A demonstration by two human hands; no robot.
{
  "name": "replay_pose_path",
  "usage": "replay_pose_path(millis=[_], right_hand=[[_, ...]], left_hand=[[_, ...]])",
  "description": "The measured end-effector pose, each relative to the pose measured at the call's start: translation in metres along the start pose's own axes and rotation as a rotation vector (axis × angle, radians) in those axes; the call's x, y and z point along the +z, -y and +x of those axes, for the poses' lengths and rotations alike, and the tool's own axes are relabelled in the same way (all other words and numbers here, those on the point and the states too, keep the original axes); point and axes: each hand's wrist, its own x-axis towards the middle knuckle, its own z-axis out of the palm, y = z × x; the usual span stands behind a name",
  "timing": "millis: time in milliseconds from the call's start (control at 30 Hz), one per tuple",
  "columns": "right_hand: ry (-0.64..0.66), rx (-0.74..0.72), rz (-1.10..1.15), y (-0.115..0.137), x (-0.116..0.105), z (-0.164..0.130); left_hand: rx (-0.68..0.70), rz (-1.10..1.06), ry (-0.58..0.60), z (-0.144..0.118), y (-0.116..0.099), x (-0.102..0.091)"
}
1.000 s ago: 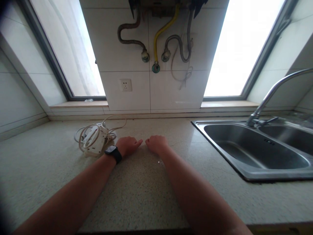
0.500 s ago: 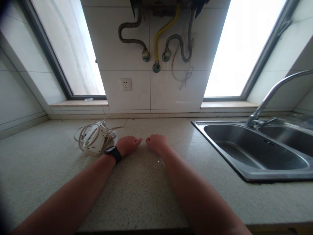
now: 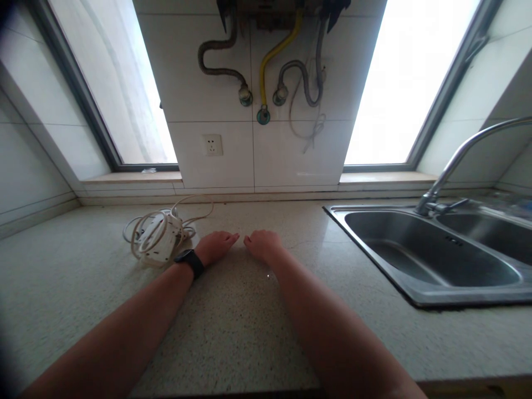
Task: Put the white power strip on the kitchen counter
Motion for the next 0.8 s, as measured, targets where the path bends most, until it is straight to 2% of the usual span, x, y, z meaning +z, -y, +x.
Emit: replay_pose_path(millis=[133,300,367,500,567,733,800], right_hand=[[0.053,-0.040,-0.016,-0.0036,0.0010,-0.0004],[0.046,-0.077,-0.030,-0.0056,0.0010,-0.0006],[0.007,-0.073,-0.016,-0.0045,-0.0002,-0.0011],[-0.174,-0.043,0.044,-0.0008,-0.0044,-0.0022],[-0.203,-0.039,0.053,-0.0001,-0.0057,-0.0025],[0.028,-0.071,-0.006,-0.0027,-0.0034,0.0000],[0.053,-0.086,-0.008,-0.0037,-0.0021,0.0015]], left_hand=[[-0.025,-0.006,-0.066,0.0006,0.0009,0.0004],[-0.040,0.054,-0.063,-0.0017,-0.0012,0.0022],[-0.045,0.075,-0.059,-0.0023,-0.0014,0.0032],[-0.015,0.062,-0.044,-0.0020,0.0003,0.0038],[0.000,0.056,-0.046,-0.0018,0.0012,0.0038],[0.008,0.056,-0.058,-0.0023,0.0014,0.0044],[0.001,0.039,-0.061,-0.0021,0.0018,0.0045]])
